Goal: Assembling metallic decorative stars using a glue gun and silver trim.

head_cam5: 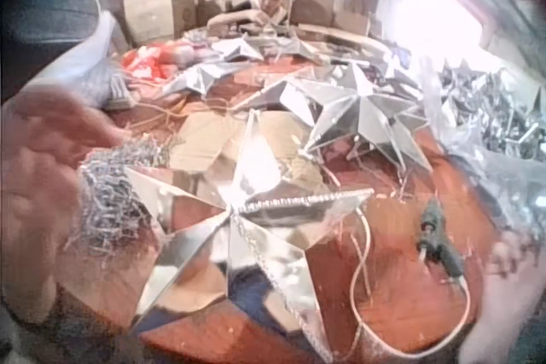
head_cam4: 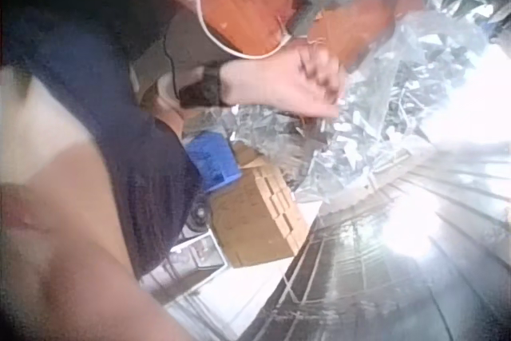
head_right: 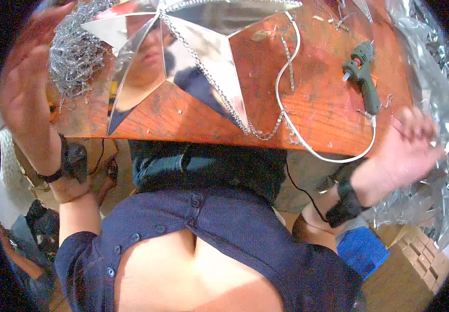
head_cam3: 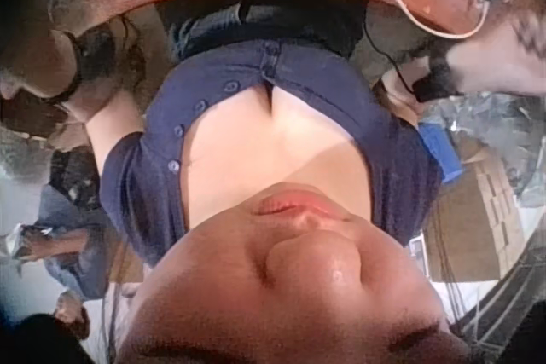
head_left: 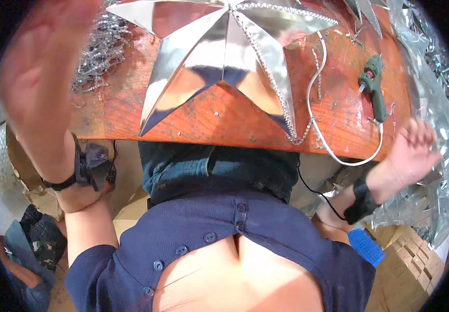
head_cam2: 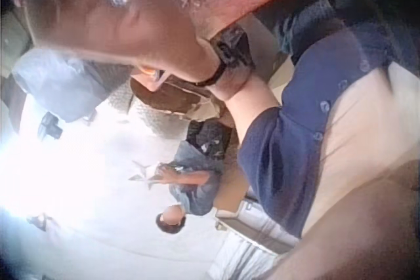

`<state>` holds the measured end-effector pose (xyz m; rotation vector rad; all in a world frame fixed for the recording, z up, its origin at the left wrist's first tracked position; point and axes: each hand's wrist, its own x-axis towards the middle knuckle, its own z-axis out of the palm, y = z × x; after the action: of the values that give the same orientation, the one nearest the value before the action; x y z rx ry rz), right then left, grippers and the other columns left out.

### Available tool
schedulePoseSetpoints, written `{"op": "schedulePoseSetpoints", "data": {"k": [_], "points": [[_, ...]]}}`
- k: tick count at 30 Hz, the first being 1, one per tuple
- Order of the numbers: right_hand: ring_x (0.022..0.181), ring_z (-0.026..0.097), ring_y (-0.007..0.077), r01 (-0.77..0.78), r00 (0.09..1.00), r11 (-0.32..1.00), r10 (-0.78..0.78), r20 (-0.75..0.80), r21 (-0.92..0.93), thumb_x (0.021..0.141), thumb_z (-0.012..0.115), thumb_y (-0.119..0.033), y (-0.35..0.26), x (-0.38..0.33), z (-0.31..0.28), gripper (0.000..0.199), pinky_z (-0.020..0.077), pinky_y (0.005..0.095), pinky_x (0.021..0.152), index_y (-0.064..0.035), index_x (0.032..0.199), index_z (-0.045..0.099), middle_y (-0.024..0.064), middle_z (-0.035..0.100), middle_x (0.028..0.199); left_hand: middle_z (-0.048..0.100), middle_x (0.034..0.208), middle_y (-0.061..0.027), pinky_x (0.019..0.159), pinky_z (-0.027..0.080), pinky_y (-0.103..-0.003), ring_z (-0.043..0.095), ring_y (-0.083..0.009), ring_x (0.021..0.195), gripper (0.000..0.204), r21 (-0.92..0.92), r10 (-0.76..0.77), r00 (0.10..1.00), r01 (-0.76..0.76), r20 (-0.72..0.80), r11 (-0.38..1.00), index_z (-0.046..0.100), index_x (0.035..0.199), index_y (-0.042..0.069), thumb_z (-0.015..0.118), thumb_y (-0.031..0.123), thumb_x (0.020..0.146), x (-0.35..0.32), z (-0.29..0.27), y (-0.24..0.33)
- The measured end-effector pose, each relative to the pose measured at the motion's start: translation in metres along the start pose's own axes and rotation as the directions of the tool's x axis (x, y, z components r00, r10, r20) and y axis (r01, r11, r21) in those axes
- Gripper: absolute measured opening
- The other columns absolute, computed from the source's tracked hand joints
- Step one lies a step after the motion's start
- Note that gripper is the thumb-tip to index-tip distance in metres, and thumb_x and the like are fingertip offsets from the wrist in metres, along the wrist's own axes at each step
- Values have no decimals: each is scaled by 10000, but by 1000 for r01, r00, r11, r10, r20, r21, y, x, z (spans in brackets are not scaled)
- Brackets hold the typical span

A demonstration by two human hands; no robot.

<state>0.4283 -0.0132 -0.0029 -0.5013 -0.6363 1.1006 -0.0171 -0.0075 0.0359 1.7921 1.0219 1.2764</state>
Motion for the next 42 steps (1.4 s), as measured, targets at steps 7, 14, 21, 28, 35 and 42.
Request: {"op": "schedulePoseSetpoints", "data": {"k": [7,14,21,28,35,42], "points": [[583,307,140,200,980,980,-200,22,-18,950,351,-525,-51,14,-29,528,268,280,529,-82,667,407,23,391,672,593,766,-89,674,439,-279,543,-156,698,218,577,3,993,66,-118,814,611,794,-19,588,169,901,-59,-19,-15],[1097,554,250,-68,937,591,315,152,-804,994,328,-467,70,-8,69,596,461,361,892,49,1218,524,168,571,1196,623,776,-95,667,476,-338,603,-256,732,107,488,-276,956,192,104,852,653,851,52,655,146,799,-75,20,-21],[1221,475,260,400,906,121,95,412,-908,975,460,-377,79,13,86,510,377,364,1006,38,1270,498,183,495,1323,604,832,-109,666,490,-380,603,-284,785,141,379,-141,888,-40,437,924,642,882,75,676,180,795,-73,54,-23],[1239,433,370,355,932,-727,228,280,-588,919,548,-364,27,32,-25,521,298,421,1057,20,1268,509,234,496,1301,596,898,-91,696,471,-354,576,-273,808,237,637,90,993,-18,-82,770,652,886,55,750,107,677,-56,10,-10],[783,547,113,222,975,526,-107,196,-821,881,628,-74,46,-16,50,98,438,244,691,-3,938,590,59,603,890,595,816,-83,655,473,-344,580,-255,742,237,558,211,976,-204,52,804,654,856,38,757,63,643,-54,18,-4],[804,598,186,9,809,810,339,480,-587,866,594,-21,78,-58,122,74,475,297,737,34,900,630,129,635,895,613,844,-115,671,479,-332,586,-254,758,298,354,267,954,-298,135,886,667,988,22,743,158,734,-24,48,12]]}}
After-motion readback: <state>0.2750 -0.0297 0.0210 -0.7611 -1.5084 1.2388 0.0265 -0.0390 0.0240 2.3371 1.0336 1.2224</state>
